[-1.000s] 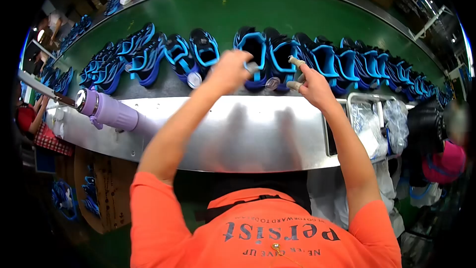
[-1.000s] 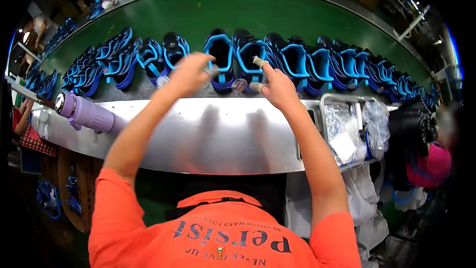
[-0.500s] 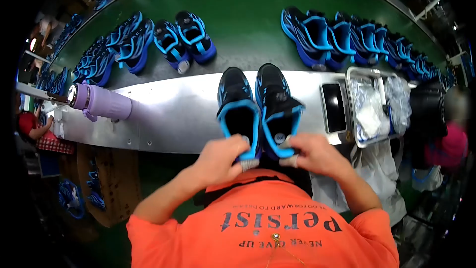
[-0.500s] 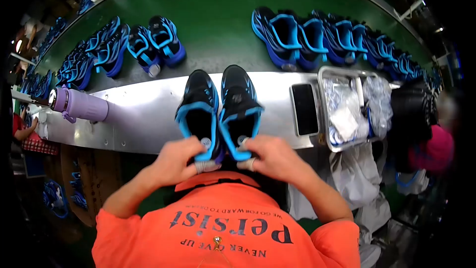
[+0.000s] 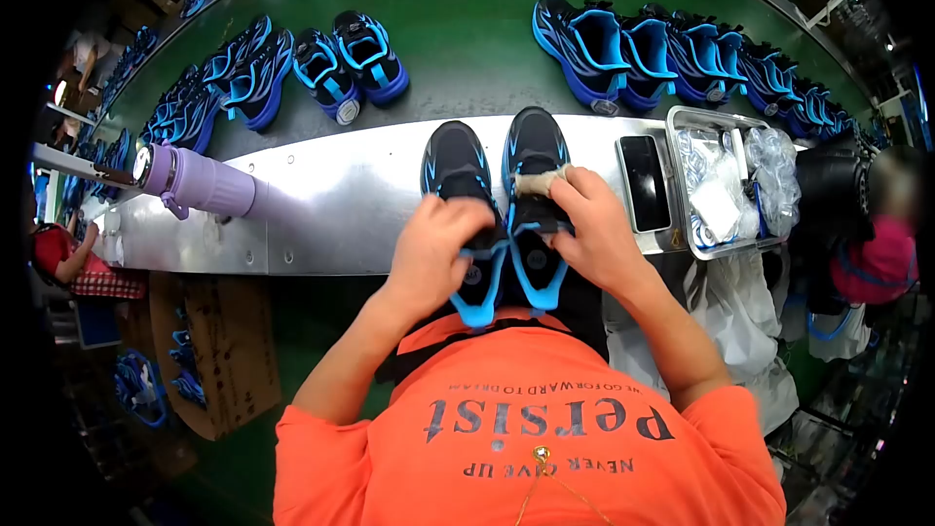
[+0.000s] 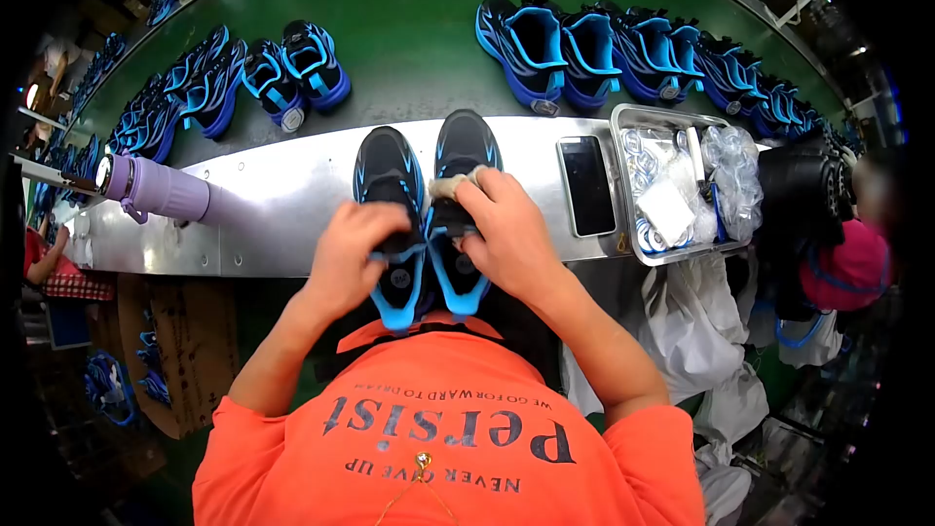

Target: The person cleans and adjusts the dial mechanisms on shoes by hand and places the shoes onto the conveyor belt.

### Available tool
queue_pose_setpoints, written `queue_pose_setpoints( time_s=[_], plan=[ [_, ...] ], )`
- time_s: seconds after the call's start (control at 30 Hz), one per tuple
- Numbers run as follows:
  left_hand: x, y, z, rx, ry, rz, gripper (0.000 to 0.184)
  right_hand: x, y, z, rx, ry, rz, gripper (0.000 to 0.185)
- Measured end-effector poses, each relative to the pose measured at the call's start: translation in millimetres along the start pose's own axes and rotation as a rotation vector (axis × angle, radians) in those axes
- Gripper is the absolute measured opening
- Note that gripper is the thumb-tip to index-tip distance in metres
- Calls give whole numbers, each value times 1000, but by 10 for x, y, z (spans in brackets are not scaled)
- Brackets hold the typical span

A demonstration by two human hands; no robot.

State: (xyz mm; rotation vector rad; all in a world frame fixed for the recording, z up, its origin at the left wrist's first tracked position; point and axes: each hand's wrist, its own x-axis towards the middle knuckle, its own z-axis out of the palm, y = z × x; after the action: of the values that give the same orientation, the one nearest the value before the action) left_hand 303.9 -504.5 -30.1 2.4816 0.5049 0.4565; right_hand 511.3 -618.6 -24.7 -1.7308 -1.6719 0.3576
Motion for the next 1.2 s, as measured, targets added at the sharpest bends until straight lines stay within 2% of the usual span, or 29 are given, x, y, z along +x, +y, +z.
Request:
queue_pose_setpoints(
  time_s=[0.03,0.1,0.13,0.17,0.27,0.4,0.5,0.53,0.63,0.7,0.73,0.83,0.87,0.9,0.97,1.03,1.13,1.2],
  plan=[
    [-91,64,11,64,-48,-4,47,-87,38,16,86,-14,63,54],
    [-274,118,59,148,-19,32,41,-236,16,-17,234,-182,230,55],
    [-330,139,110,207,8,36,34,-264,-21,47,194,-71,99,56],
    [-341,162,147,266,32,35,37,-343,-132,63,48,-54,109,57],
    [-374,240,264,433,108,56,42,-406,-102,300,-199,92,-49,57],
    [-339,256,296,271,173,-99,51,-355,66,217,-118,61,-67,58],
    [-260,211,336,135,289,-183,59,-324,133,126,116,1,101,61],
    [-276,215,340,157,271,-171,58,-328,102,108,127,-46,179,60],
    [-358,249,364,234,233,-109,55,-343,-35,101,-39,-42,81,61],
    [-514,255,359,294,220,-37,52,-425,-25,106,-36,-46,-53,62],
    [-599,255,314,307,154,-23,46,-481,-17,91,-25,-63,-77,59],
    [-594,266,277,315,68,-42,45,-559,6,163,-116,-85,-141,54],
    [-474,268,338,320,103,-40,40,-554,17,190,-171,-78,-164,52],
    [-325,252,323,307,57,-83,36,-491,5,208,-174,-119,-146,43],
    [-206,201,305,365,27,-38,36,-451,31,285,-180,-166,-122,35],
    [-310,200,280,284,43,-72,35,-447,41,254,-57,-121,-109,31],
    [-485,217,275,313,-3,-4,21,-499,45,462,118,43,-36,30],
    [-304,162,284,219,-61,-96,19,-415,-38,596,69,77,-17,33]
  ],
)
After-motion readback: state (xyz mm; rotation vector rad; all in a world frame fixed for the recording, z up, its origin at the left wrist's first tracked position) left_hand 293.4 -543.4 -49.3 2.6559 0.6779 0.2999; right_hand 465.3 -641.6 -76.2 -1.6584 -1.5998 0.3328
